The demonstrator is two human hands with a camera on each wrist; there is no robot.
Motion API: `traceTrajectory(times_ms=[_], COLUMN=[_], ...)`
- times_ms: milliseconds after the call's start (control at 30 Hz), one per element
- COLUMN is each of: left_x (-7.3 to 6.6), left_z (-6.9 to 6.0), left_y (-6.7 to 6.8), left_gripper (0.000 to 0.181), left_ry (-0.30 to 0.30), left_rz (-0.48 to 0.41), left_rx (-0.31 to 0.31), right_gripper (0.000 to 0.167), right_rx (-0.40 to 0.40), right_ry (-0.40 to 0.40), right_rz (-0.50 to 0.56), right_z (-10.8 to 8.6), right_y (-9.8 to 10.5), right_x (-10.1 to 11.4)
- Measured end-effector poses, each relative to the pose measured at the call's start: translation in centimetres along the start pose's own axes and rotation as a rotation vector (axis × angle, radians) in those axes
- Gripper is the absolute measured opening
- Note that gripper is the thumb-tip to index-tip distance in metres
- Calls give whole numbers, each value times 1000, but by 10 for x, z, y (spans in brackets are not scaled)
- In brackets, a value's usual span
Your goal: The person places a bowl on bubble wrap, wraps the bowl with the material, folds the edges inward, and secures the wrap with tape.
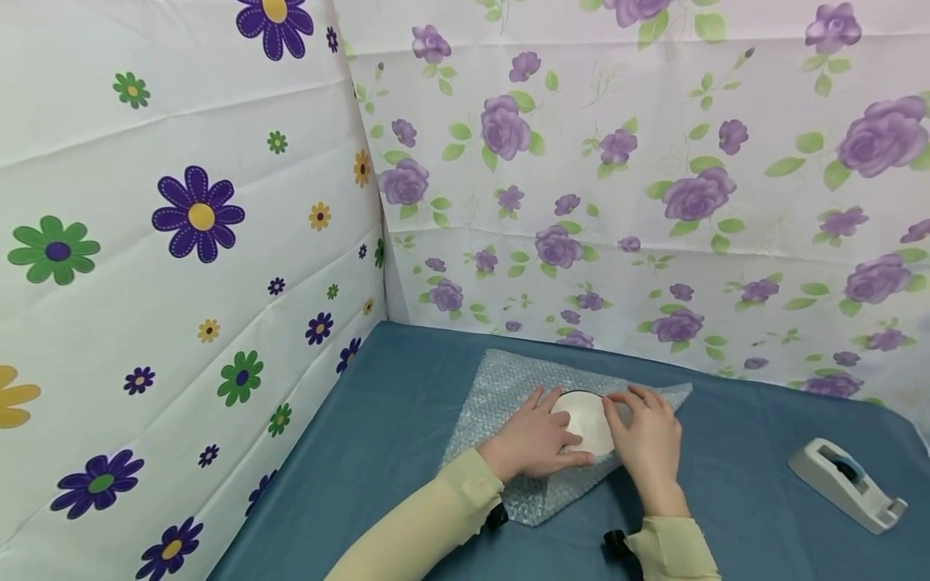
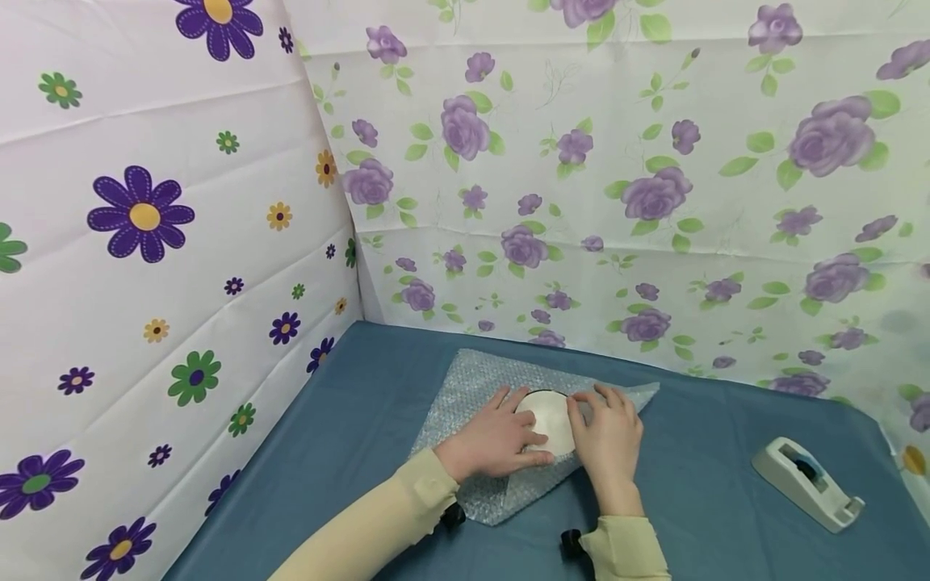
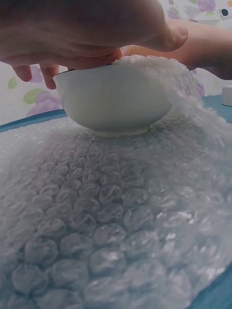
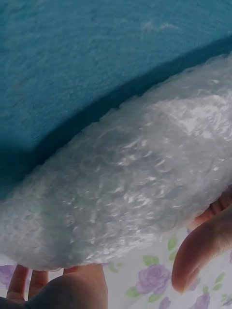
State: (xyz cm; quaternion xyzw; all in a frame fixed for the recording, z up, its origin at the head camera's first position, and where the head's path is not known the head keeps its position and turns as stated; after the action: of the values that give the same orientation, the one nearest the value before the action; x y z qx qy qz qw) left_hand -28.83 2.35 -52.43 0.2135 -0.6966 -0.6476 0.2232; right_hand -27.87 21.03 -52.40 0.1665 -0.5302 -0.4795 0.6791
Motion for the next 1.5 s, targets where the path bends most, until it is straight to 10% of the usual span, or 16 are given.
traceTrajectory(times_ms=[400, 667, 867, 1033, 1300, 1500], left_x=[-5, -6, -3, 2, 4, 4], left_z=[-1, -1, 1, 2, 3, 3], left_y=[4, 4, 1, 0, 2, 6], left_gripper=[66, 63, 64, 64, 64, 64], left_ry=[-3, -23, -26, -17, -26, -16], left_rz=[-33, -68, -78, -69, -65, -66], left_rx=[-3, -32, -37, -38, -44, -37], right_gripper=[34, 63, 96, 122, 51, 45], right_rx=[-67, 21, 223, 464, 594, 604], right_ry=[-192, -501, -733, -748, -644, -598], right_rz=[140, 390, 452, 339, 120, 119], right_z=[10, 16, 35, 66, 86, 89], right_y=[24, 23, 19, 24, 29, 28], right_x=[-28, -76, -108, -121, -137, -141])
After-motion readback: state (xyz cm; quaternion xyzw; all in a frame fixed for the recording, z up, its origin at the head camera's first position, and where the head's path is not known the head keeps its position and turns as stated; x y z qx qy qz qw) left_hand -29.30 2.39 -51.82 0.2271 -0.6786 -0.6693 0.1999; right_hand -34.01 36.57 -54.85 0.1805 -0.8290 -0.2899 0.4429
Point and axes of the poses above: each hand's wrist, its own z-axis towards the middle knuckle, its own y-axis out of the back of the hand, x = y × z, the point moved 4 cm from there along z, towards the middle knuckle, and after that the axes turned 7 degrees about -y, right-handed, at the moved point
